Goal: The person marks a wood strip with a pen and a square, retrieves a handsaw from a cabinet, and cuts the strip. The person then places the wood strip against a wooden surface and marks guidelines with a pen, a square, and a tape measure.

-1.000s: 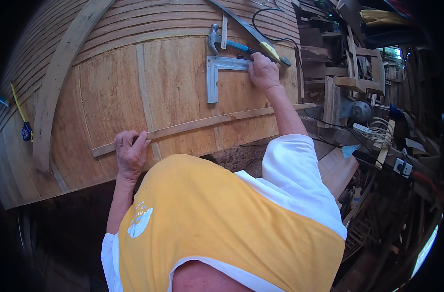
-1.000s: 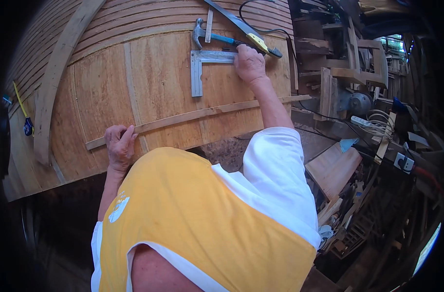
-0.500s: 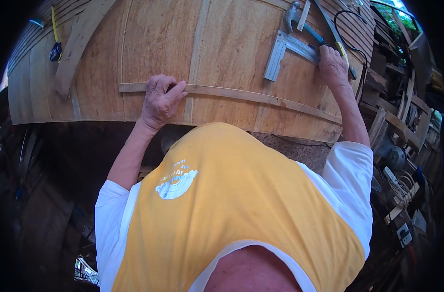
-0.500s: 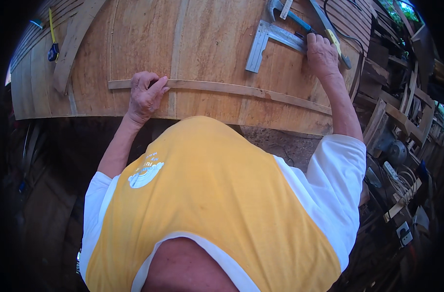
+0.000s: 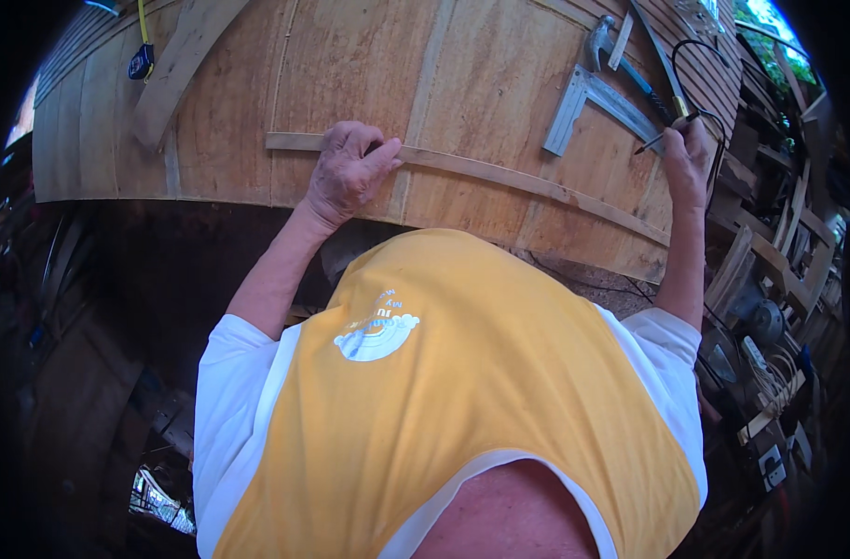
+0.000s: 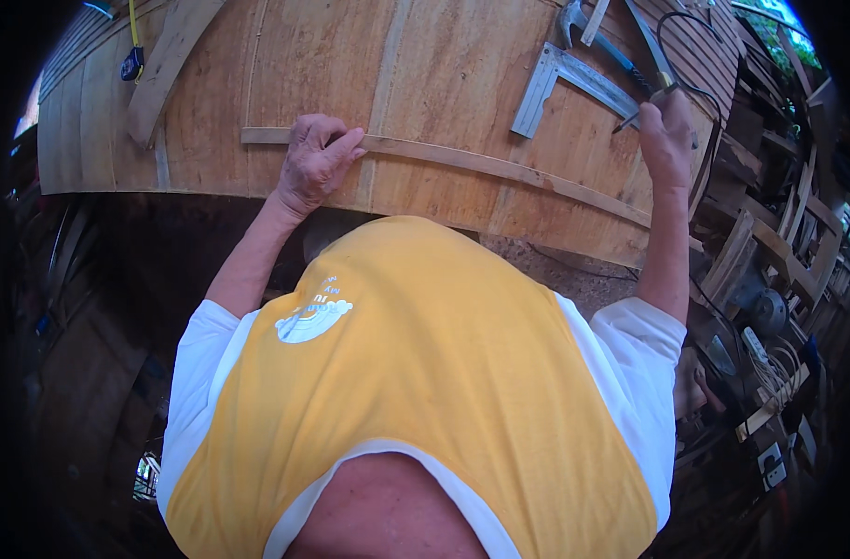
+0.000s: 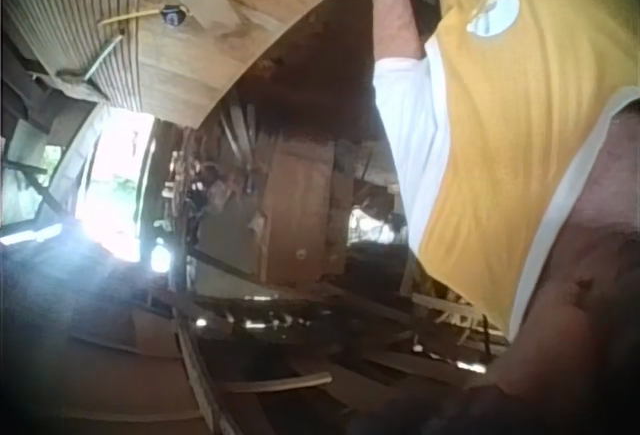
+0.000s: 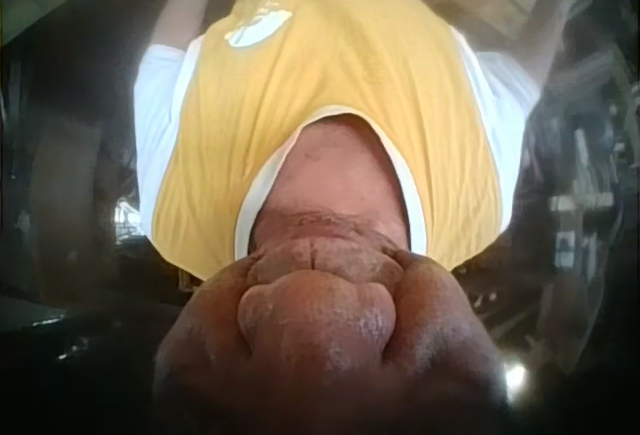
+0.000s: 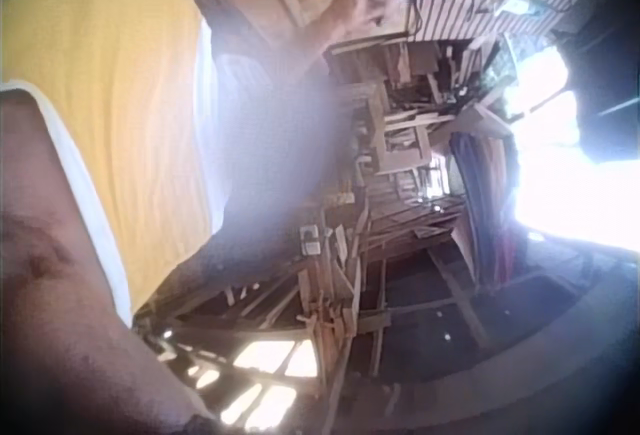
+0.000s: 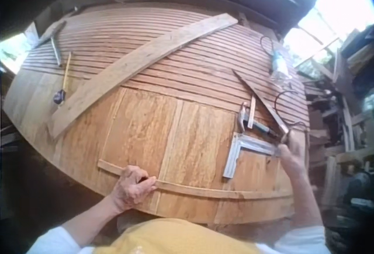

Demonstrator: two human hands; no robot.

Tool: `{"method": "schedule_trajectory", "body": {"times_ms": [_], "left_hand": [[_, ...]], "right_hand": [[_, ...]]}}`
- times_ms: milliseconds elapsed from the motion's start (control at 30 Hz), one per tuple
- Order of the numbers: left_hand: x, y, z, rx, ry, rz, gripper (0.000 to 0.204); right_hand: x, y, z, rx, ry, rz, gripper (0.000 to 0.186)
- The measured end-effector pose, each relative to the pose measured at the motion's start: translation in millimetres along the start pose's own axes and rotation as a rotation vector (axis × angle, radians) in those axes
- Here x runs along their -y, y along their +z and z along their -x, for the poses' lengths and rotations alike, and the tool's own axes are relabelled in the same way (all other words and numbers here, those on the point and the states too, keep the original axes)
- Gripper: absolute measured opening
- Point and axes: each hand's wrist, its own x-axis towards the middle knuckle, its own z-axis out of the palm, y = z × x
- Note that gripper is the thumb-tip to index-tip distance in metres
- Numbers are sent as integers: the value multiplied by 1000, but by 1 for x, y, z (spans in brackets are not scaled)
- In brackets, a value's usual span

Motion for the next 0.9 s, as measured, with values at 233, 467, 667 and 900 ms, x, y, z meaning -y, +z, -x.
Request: {"method": "schedule_trajectory", "body": {"times_ms": [233, 467, 667, 900], "left_hand": [[4, -1, 6, -27, -5, 52, 39], [12, -5, 12, -73, -44, 98, 30], [16, 9, 14, -78, -11, 77, 18], [17, 10, 18, -151, -17, 45, 13]], "right_hand": [[113, 86, 134, 64, 526, -892, 4], [166, 128, 205, 39, 698, -1043, 4], [197, 143, 266, 199, 418, -459, 4], [190, 184, 332, 254, 504, -509, 1]]}}
